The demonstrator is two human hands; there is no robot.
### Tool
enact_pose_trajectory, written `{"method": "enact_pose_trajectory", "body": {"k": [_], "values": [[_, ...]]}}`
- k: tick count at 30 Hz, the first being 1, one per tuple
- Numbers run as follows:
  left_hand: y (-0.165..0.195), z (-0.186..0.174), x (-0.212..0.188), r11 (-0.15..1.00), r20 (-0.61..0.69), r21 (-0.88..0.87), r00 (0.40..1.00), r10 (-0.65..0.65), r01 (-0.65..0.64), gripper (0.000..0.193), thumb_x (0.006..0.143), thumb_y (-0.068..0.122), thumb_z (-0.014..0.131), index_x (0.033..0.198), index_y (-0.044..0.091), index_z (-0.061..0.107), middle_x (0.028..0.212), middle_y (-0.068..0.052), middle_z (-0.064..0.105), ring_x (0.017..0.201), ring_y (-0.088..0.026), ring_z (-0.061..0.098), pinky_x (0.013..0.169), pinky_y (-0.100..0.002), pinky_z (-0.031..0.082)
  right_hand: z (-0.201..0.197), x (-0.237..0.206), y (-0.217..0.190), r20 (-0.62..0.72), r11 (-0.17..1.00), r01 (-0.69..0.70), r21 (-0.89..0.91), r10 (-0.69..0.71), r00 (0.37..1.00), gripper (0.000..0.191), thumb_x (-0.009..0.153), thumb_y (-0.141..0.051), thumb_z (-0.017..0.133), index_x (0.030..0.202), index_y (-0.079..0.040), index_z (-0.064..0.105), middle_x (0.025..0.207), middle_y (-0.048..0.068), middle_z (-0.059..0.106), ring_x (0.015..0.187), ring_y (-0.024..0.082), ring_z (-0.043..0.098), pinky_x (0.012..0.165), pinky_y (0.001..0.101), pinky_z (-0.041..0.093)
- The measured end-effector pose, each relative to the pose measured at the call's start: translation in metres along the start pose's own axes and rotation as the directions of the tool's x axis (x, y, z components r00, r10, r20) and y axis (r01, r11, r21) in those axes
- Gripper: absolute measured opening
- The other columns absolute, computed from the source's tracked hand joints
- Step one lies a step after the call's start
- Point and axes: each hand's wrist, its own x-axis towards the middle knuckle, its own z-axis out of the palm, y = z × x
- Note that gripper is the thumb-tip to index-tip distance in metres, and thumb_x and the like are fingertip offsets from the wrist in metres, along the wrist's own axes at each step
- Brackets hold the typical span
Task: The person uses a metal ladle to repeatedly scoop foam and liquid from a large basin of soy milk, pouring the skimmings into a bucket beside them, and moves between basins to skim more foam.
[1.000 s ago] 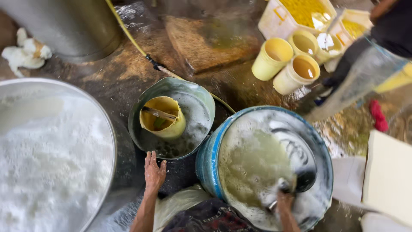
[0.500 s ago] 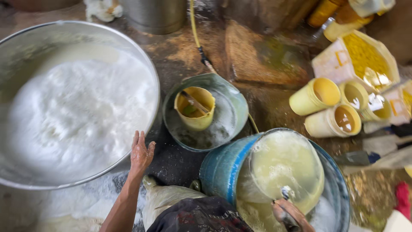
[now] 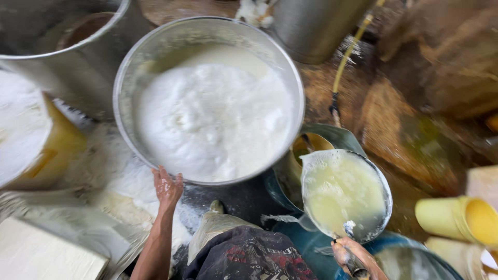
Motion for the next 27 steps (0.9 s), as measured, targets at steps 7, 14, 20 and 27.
{"method": "enact_pose_trajectory", "body": {"k": [7, 14, 20, 27], "values": [[-0.032, -0.013, 0.034, 0.860, 0.402, -0.069, 0.803, -0.440, 0.506, 0.110, 0.092, 0.043, 0.064, 0.162, -0.002, -0.008, 0.124, -0.036, 0.064, 0.115, -0.048, 0.066, 0.107, -0.048, 0.049, 0.151, 0.075, -0.026, 0.337, 0.679, 0.382, -0.627, -0.205, 0.919, 0.030, 0.096, -0.021, 0.052, 0.073, -0.002, 0.050, 0.055, 0.008, 0.050, 0.042, 0.019, 0.047, 0.037, 0.0333, 0.037], [-0.023, -0.002, 0.032, 0.782, 0.375, -0.112, 0.755, -0.538, 0.613, 0.105, 0.093, 0.037, 0.063, 0.163, 0.003, -0.007, 0.125, -0.035, 0.065, 0.116, -0.048, 0.066, 0.105, -0.050, 0.048, 0.259, 0.136, -0.086, 0.357, 0.713, 0.335, -0.616, -0.127, 0.926, 0.025, 0.095, -0.017, 0.054, 0.077, 0.000, 0.052, 0.063, 0.012, 0.053, 0.047, 0.022, 0.052, 0.042, 0.0357, 0.043], [-0.016, 0.016, 0.018, 0.735, 0.369, -0.030, 0.691, -0.622, 0.677, 0.107, 0.092, 0.039, 0.067, 0.160, 0.008, -0.009, 0.128, -0.036, 0.059, 0.118, -0.049, 0.061, 0.104, -0.051, 0.048, 0.346, 0.139, -0.188, 0.170, 0.345, 0.536, -0.771, -0.699, 0.695, 0.024, 0.100, -0.009, 0.063, 0.103, 0.015, 0.059, 0.086, 0.024, 0.063, 0.062, 0.023, 0.061, 0.052, 0.0360, 0.051], [-0.010, 0.052, 0.017, 0.643, 0.268, -0.155, 0.658, -0.704, 0.750, 0.104, 0.095, 0.032, 0.061, 0.160, 0.001, -0.013, 0.121, -0.037, 0.064, 0.114, -0.050, 0.064, 0.104, -0.053, 0.048, 0.520, 0.211, -0.268, 0.288, 0.513, 0.737, -0.440, -0.697, 0.657, 0.030, 0.086, 0.001, 0.064, 0.109, -0.011, 0.048, 0.084, 0.008, 0.060, 0.059, 0.016, 0.061, 0.050, 0.0343, 0.056]]}}
